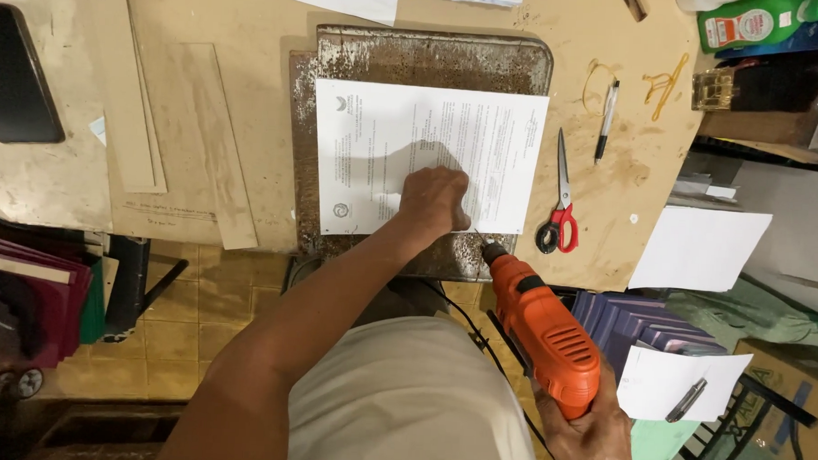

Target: Aligning a large stack of papers on a metal tray and using a power drill to create holes for binding.

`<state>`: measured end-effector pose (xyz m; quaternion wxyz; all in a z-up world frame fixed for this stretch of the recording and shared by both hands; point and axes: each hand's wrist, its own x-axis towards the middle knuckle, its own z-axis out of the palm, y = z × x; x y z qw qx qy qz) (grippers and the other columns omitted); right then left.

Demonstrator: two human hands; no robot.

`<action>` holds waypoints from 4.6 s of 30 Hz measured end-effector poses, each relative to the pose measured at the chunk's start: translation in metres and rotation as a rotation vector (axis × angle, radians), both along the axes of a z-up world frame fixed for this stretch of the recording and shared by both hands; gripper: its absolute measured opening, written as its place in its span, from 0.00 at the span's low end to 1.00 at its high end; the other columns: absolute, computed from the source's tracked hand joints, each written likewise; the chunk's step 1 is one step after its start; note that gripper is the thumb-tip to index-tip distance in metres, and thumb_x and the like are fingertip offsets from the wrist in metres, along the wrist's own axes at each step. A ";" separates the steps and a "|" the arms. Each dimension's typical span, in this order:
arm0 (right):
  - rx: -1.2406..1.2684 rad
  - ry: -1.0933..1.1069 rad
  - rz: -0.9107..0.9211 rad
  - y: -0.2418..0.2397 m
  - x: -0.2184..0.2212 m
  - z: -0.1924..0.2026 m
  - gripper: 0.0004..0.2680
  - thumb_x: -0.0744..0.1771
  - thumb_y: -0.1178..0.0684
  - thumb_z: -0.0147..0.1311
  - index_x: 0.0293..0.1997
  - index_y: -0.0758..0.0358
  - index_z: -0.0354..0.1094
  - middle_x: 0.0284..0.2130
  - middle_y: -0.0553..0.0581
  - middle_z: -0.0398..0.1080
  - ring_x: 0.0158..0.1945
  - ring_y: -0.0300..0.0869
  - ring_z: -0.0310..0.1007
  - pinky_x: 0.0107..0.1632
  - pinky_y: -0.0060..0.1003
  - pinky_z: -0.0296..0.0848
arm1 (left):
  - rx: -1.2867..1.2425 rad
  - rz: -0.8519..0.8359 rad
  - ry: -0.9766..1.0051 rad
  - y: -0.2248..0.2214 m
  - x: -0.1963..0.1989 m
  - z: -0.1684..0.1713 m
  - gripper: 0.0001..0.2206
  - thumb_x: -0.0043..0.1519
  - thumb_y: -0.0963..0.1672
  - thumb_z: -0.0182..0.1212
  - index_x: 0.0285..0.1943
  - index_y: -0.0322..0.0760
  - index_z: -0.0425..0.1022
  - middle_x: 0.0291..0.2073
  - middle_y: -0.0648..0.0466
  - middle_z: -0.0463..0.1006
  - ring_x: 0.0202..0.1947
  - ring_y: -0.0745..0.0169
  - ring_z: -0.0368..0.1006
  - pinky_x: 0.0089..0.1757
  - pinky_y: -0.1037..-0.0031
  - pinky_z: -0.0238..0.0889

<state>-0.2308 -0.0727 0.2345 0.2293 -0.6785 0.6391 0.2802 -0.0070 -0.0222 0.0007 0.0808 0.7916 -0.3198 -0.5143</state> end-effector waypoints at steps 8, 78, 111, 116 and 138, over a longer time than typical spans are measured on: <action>0.039 0.014 0.019 0.002 0.005 -0.001 0.29 0.61 0.49 0.61 0.72 0.41 0.59 0.38 0.56 0.79 0.38 0.52 0.77 0.52 0.44 0.73 | -0.020 0.010 -0.004 0.001 -0.003 -0.007 0.14 0.58 0.51 0.70 0.41 0.45 0.71 0.27 0.61 0.72 0.27 0.66 0.69 0.33 0.75 0.70; 0.196 0.190 0.121 -0.015 0.087 -0.010 0.30 0.62 0.55 0.56 0.73 0.34 0.50 0.44 0.54 0.79 0.45 0.54 0.81 0.52 0.46 0.77 | -0.157 0.149 -0.080 -0.001 -0.014 -0.030 0.07 0.53 0.43 0.70 0.34 0.41 0.75 0.26 0.57 0.77 0.27 0.57 0.74 0.27 0.68 0.70; 0.188 0.005 0.301 -0.013 0.060 -0.011 0.31 0.61 0.59 0.54 0.72 0.36 0.52 0.48 0.53 0.77 0.45 0.55 0.79 0.51 0.45 0.74 | -0.077 0.109 -0.041 -0.002 -0.012 -0.010 0.05 0.55 0.43 0.67 0.34 0.41 0.75 0.24 0.57 0.73 0.26 0.60 0.71 0.30 0.71 0.70; 0.197 0.000 0.297 -0.009 0.063 -0.002 0.29 0.61 0.60 0.51 0.71 0.36 0.54 0.44 0.54 0.79 0.42 0.55 0.78 0.50 0.44 0.73 | -0.035 0.078 0.019 0.001 -0.003 0.005 0.05 0.56 0.43 0.66 0.37 0.42 0.75 0.27 0.57 0.75 0.28 0.61 0.73 0.30 0.71 0.69; 0.168 0.118 0.109 0.033 0.005 0.031 0.30 0.62 0.53 0.56 0.74 0.31 0.53 0.42 0.59 0.80 0.42 0.54 0.80 0.50 0.45 0.76 | -0.221 0.109 0.118 0.030 0.008 -0.010 0.08 0.63 0.46 0.67 0.39 0.41 0.72 0.32 0.56 0.76 0.32 0.65 0.74 0.38 0.73 0.72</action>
